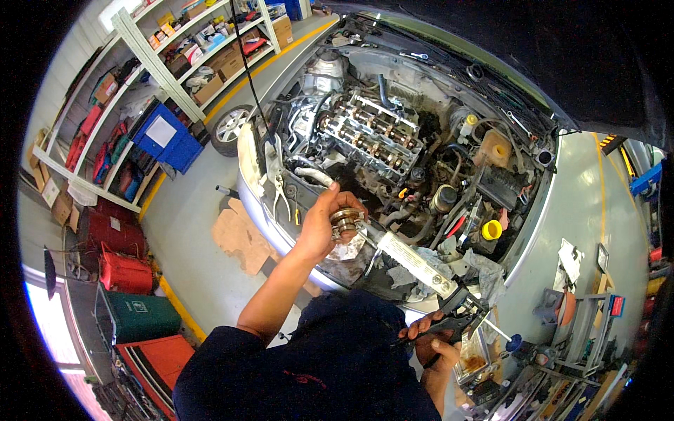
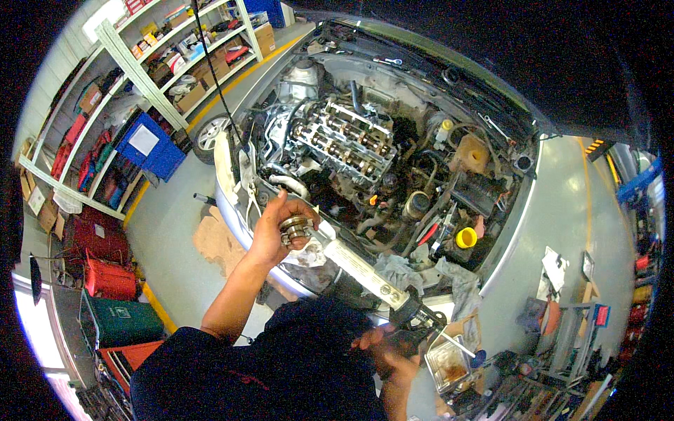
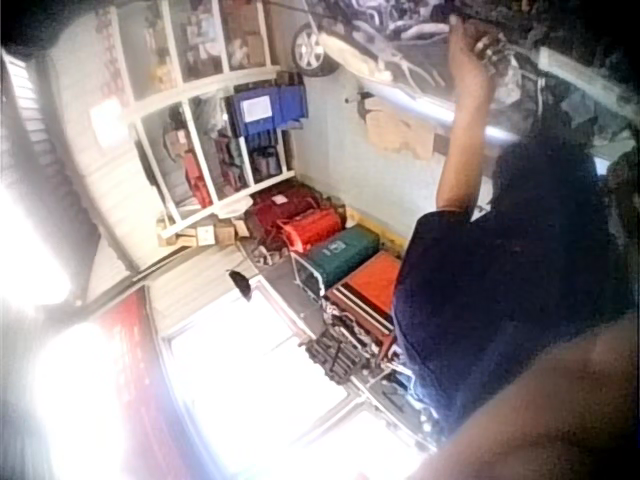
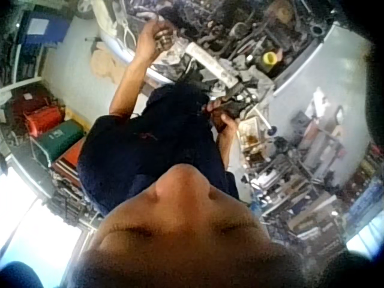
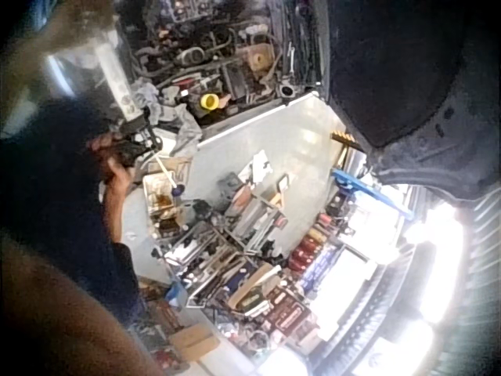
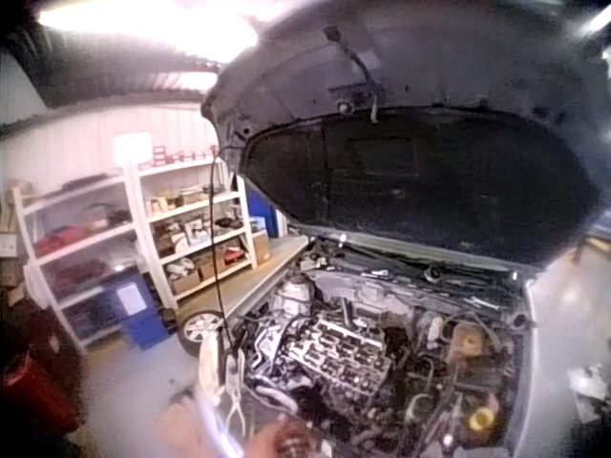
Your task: The person works on a car engine with the hood open, using a ratchet and socket to loosen and remove bolts from the cylinder head. They then remove a camshaft bearing cap and apply grease to it using a grease gun.
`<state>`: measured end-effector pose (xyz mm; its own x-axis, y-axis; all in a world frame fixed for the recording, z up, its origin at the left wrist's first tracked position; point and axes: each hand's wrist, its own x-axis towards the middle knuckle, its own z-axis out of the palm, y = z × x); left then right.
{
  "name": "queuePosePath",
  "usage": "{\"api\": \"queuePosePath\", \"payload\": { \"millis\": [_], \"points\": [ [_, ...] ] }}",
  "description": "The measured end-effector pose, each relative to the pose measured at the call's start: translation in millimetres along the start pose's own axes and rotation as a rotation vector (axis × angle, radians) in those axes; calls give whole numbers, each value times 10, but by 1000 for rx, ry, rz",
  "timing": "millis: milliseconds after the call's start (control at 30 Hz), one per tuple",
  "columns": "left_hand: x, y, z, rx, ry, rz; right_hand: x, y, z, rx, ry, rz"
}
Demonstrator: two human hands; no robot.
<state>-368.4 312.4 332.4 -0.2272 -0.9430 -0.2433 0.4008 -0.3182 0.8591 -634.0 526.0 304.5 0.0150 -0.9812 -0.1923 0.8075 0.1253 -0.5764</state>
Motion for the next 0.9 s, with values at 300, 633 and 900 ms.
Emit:
{"api": "queuePosePath", "payload": {
  "millis": [300, 633, 900],
  "points": [
    [15, -14, 34, -20, 69, -19, 11, 42, -108, 46, -26, -6],
    [-13, -6, 86, -15, 108, 6, 19, 83, -86, 34, -23, -8],
    [-2, -45, 60, 40, 114, 58, 27, 76, -76, 34, -56, 26]
  ]
}}
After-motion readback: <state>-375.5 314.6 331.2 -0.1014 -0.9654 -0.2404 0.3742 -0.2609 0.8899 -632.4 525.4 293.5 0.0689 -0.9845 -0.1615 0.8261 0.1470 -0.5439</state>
